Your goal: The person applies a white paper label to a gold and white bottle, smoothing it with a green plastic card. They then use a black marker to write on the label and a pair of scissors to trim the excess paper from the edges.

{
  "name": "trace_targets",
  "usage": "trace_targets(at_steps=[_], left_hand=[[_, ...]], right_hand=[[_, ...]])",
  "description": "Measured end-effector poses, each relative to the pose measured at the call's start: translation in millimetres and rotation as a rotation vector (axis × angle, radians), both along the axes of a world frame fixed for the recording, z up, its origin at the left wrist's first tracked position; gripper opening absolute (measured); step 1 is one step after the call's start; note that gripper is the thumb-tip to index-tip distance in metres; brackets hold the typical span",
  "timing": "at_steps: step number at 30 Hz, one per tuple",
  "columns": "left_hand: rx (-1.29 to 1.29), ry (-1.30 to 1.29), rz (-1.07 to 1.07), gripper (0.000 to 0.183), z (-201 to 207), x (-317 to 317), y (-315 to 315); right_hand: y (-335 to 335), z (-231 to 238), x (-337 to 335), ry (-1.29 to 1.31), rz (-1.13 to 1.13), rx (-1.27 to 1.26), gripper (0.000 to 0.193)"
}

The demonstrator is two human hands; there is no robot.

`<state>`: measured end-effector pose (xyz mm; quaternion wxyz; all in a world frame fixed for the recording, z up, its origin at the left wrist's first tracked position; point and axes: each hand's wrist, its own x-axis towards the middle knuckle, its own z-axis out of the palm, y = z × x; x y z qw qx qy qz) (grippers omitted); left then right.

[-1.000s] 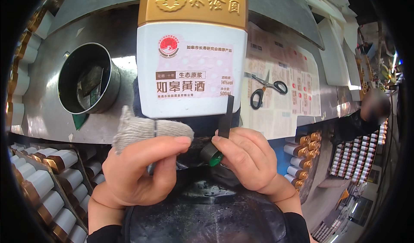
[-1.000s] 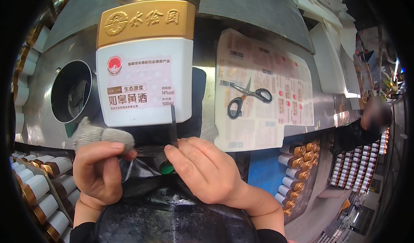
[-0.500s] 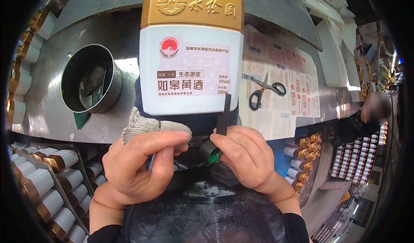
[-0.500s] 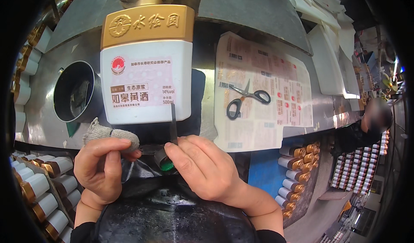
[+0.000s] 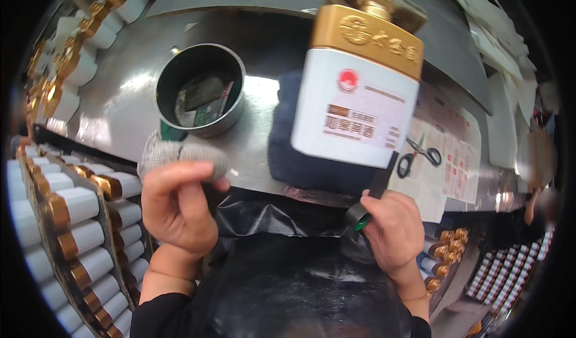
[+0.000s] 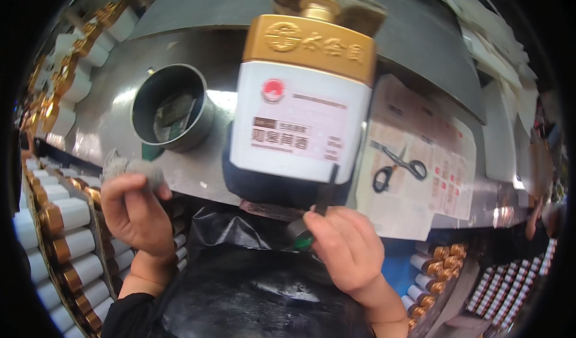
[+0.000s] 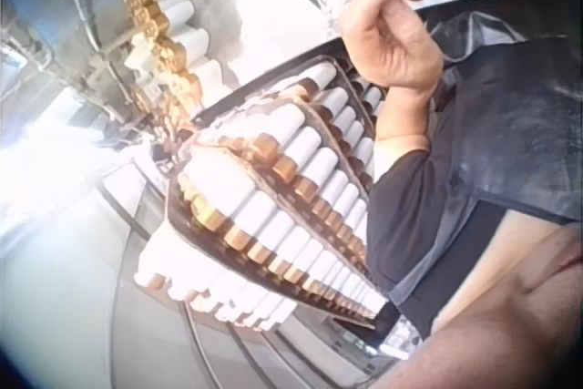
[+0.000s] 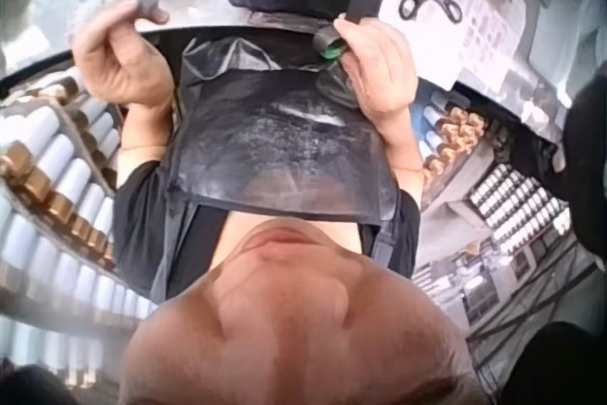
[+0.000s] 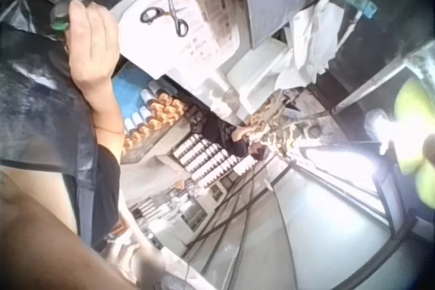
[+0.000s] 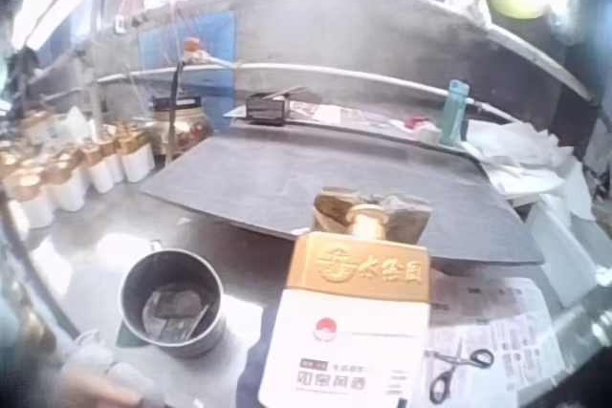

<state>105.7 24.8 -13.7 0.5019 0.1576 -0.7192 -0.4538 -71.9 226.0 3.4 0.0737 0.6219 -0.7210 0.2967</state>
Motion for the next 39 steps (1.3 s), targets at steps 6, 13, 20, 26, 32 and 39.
trace_targets(at_steps=[6, 13, 20, 26, 32, 39], left_hand=[[0.196, -0.417, -0.59, 0.025, 21, -24, 22], [0.947, -0.381, -0.961, 0.036, 27, -45, 34], [0.944, -0.456, -0.926, 0.023, 32, -51, 39], [0.897, -0.272, -0.75, 0.013, 35, -49, 44], [0.857, -0.483, -1.008, 0.019, 29, -59, 48], [1.0, -0.555, -0.958, 0.023, 34, -65, 49]], right_hand=[[2, 9, 7, -0.152, 0.293, -0.13, 0.025], [10, -4, 16, -0.417, 0.265, -0.108, 0.038], [11, -9, 20, -0.477, 0.245, -0.105, 0.036], [27, -11, 4, -0.412, 0.098, -0.184, 0.031], [65, -43, -100, 0.075, -0.588, 0.048, 0.022], [75, -75, -149, 0.421, -0.583, 0.287, 0.012]])
